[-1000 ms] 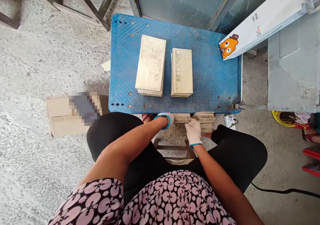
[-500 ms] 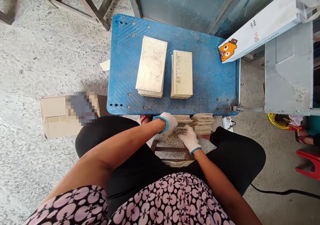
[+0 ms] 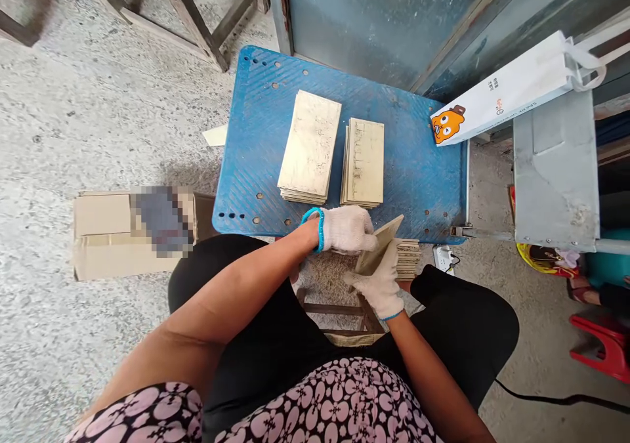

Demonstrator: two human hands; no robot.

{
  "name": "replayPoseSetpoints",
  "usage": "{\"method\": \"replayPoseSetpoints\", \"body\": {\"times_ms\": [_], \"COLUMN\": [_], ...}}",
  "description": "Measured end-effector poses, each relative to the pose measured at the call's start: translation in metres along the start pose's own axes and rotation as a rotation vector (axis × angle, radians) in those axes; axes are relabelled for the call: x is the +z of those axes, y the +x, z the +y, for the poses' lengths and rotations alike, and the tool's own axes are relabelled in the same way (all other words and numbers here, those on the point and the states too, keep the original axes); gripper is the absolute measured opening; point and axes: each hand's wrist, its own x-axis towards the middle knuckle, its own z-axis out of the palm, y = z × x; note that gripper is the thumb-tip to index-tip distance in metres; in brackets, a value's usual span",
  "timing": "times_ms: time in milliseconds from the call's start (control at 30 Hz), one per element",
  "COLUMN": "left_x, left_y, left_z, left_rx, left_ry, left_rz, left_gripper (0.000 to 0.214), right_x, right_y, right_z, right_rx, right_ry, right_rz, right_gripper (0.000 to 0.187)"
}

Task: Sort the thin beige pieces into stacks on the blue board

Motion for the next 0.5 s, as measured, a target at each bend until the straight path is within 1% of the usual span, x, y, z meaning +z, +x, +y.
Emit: {"method": "replayPoseSetpoints", "body": {"times_ms": [100, 167, 233, 300, 367, 433, 500], "left_x": [-0.006, -0.014, -0.025, -0.035, -0.039, -0.034, -0.021], "left_y": [0.006, 0.008, 0.007, 0.005, 0.003, 0.004, 0.006], "left_z": [-0.004, -0.004, -0.003, -0.002, -0.002, -0.001, 0.002], "left_rx": [0.007, -0.034, -0.104, -0.186, -0.247, -0.261, -0.238], "left_ry": [-0.124, -0.204, -0.238, -0.148, 0.011, 0.113, 0.106], "left_rz": [0.05, 0.077, 0.065, 0.038, 0.003, -0.034, -0.056], "left_gripper": [0.041, 0.045, 0.05, 0.054, 0.055, 0.055, 0.049], "right_x": [-0.004, -0.009, -0.016, -0.025, -0.035, -0.044, -0.051], "right_y": [0.013, 0.024, 0.038, 0.056, 0.079, 0.108, 0.139], "right_z": [-0.01, -0.018, -0.025, -0.033, -0.044, -0.056, -0.07], "right_rx": [-0.04, -0.049, -0.037, 0.024, 0.12, 0.223, 0.305], "right_ry": [-0.059, -0.059, -0.052, -0.049, -0.051, -0.068, -0.096], "right_rz": [0.076, 0.102, 0.108, 0.118, 0.119, 0.098, 0.051], "right_gripper": [0.137, 0.137, 0.138, 0.137, 0.134, 0.134, 0.136]}}
